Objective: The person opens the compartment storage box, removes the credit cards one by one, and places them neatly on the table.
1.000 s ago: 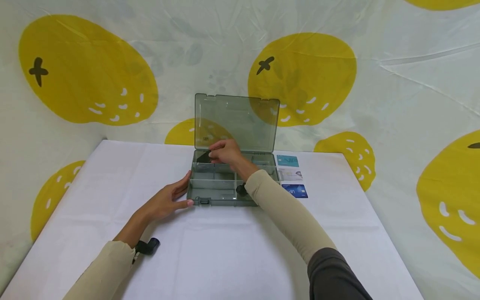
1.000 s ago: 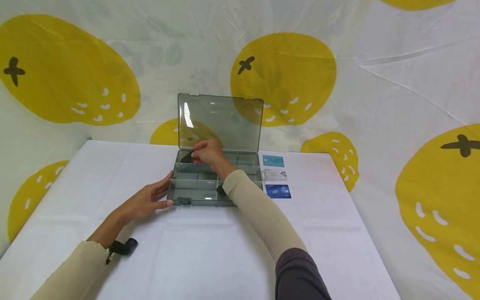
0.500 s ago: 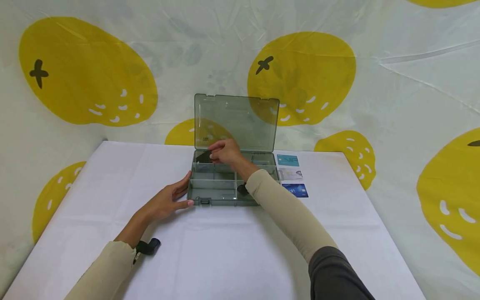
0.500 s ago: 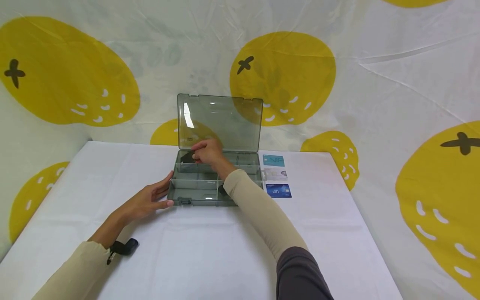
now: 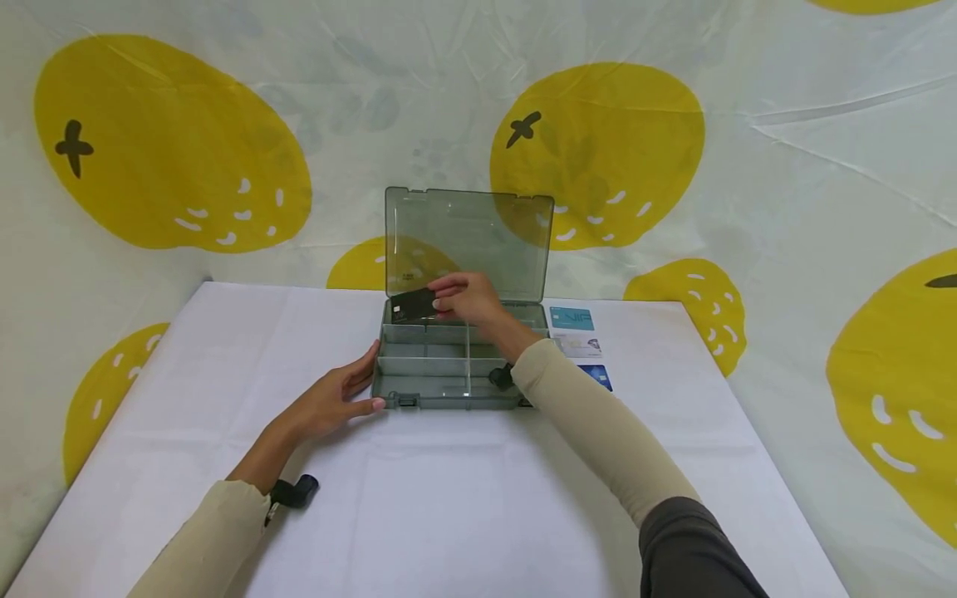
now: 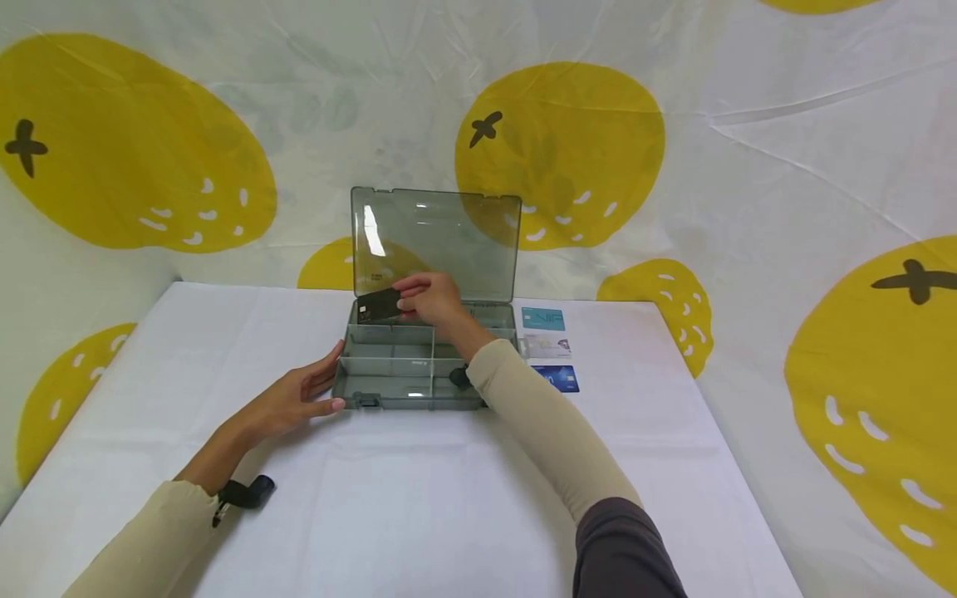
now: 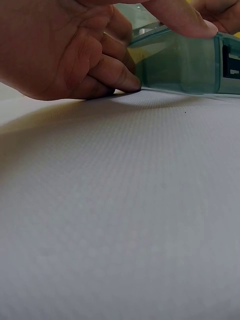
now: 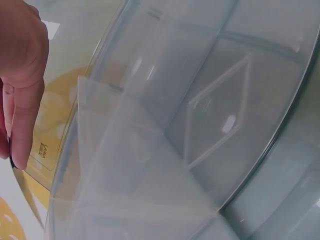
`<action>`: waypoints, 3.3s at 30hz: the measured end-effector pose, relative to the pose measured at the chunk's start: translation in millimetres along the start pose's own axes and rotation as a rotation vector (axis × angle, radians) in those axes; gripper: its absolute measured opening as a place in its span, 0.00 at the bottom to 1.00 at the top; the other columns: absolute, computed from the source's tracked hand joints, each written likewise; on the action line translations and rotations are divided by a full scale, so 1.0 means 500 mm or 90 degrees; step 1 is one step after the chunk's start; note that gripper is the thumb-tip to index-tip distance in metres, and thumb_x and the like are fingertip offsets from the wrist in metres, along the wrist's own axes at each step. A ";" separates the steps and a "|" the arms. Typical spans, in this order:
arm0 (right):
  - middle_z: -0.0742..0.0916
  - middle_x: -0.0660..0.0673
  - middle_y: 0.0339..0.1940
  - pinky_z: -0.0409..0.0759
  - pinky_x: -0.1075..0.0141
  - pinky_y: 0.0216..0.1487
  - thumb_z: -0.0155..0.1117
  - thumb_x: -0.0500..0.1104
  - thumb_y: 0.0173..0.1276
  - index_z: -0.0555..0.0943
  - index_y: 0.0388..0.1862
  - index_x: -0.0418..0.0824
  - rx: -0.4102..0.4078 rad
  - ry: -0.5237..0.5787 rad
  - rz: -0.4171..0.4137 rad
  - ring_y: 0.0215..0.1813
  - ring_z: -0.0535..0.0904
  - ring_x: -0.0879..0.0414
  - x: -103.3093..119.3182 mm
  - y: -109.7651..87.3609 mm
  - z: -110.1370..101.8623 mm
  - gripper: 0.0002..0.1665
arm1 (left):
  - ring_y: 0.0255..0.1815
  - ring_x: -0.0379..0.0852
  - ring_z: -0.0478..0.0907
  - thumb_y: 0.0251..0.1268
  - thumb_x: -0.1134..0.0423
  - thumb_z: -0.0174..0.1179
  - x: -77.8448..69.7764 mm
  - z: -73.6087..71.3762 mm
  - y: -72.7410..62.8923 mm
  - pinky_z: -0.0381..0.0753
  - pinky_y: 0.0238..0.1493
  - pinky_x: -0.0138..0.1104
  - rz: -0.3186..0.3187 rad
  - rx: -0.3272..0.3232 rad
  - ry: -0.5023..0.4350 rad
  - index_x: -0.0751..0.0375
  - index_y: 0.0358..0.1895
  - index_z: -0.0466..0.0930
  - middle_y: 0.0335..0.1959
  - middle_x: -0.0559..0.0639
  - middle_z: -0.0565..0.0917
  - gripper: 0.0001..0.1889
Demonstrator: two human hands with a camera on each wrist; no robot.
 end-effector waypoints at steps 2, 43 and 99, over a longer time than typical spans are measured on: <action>0.89 0.39 0.50 0.90 0.47 0.60 0.71 0.24 0.68 0.88 0.57 0.35 0.000 0.014 -0.004 0.43 0.88 0.51 0.001 -0.004 -0.009 0.20 | 0.87 0.62 0.57 0.71 0.56 0.72 0.002 -0.001 0.000 0.57 0.82 0.51 -0.003 -0.001 0.001 0.55 0.89 0.39 0.90 0.56 0.44 0.56; 0.92 0.49 0.49 0.92 0.56 0.55 0.72 0.32 0.71 0.83 0.67 0.35 -0.041 -0.005 -0.058 0.44 0.91 0.56 -0.004 -0.250 -0.249 0.25 | 0.88 0.62 0.53 0.72 0.57 0.71 0.001 0.001 -0.004 0.58 0.82 0.51 0.004 0.006 -0.021 0.56 0.89 0.38 0.90 0.55 0.42 0.55; 0.92 0.47 0.56 0.91 0.67 0.53 0.70 0.37 0.75 0.78 0.73 0.36 -0.160 -0.095 0.156 0.51 0.91 0.59 -0.272 -0.448 -0.495 0.29 | 0.88 0.60 0.53 0.71 0.55 0.72 0.001 0.002 -0.003 0.56 0.83 0.49 -0.003 0.008 -0.024 0.56 0.89 0.38 0.90 0.53 0.42 0.56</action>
Point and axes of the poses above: each hand's wrist, its own y-axis towards the middle knuckle, its own z-axis out of the palm, x = y × z, the point moved 9 cm from there along y, towards the middle knuckle
